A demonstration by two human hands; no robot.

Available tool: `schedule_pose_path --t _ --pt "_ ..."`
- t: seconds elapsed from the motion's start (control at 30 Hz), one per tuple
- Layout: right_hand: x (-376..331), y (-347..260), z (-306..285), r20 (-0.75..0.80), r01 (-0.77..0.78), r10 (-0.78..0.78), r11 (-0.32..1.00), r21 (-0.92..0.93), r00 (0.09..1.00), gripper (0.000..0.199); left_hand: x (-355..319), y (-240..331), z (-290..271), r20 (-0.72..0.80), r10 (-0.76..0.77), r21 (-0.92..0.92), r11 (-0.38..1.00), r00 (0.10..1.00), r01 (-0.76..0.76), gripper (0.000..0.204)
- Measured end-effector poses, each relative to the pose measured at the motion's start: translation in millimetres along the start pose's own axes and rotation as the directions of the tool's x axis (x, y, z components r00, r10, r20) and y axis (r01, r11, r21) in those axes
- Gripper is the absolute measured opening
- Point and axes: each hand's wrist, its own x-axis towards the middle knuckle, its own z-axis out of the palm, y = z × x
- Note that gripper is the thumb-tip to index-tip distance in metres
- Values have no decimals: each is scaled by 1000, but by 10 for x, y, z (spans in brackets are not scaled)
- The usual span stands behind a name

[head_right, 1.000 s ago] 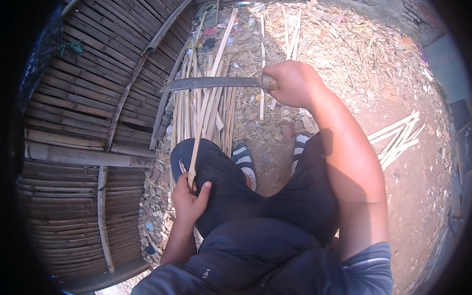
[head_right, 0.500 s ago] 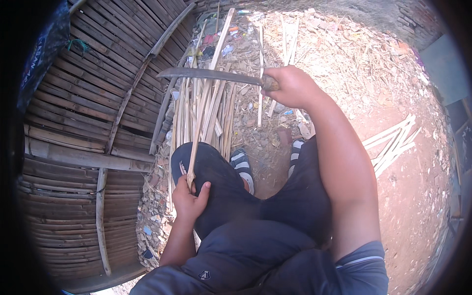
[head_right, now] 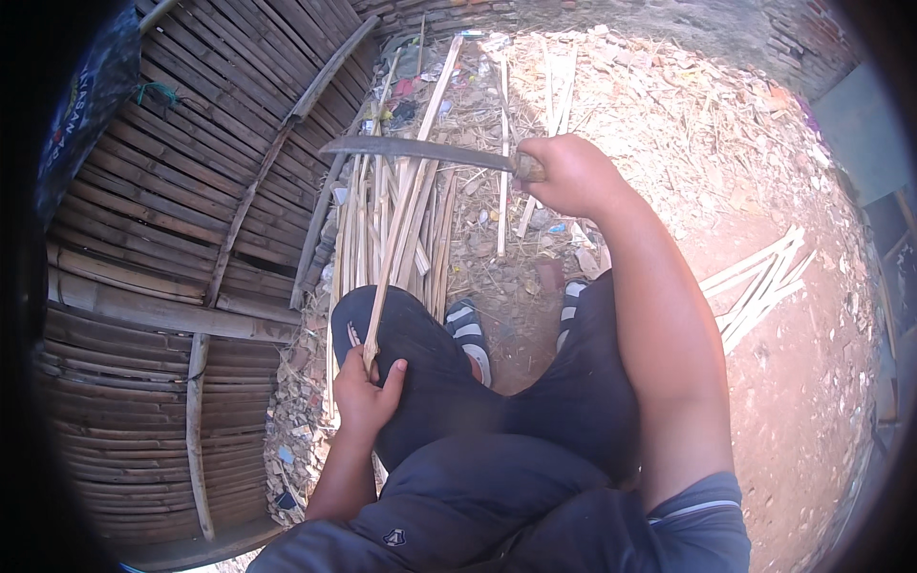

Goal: The person uses a large knife to shave and smooth thin bamboo slats, handling one slat at a time while sitting on the ground.

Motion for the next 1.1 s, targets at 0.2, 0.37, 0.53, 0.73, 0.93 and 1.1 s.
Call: schedule_pose_path --t 0.2,0.37,0.53,0.73,0.93,1.1 --pt "-12 -255 66 268 168 -146 984 -60 952 25 18 38 -13 29 -38 -27 999 999 39 44" --pt "127 183 -51 58 -204 202 979 16 978 32 34 43 -49 34 -30 -11 999 999 31 44" --pt "-5 8 28 136 -53 56 998 -30 989 34 73 30 -64 76 -81 -29 996 994 83 43" --pt "-10 -358 147 415 207 -168 977 -50 894 33 70 78 -93 92 -93 -36 995 991 97 42" --pt "146 69 62 111 -153 158 987 -48 981 35 87 96 -125 112 -103 -27 994 988 106 40" --pt "-34 -226 92 320 73 -56 997 -40 946 33 136 146 -128 152 -130 12 992 980 129 44"
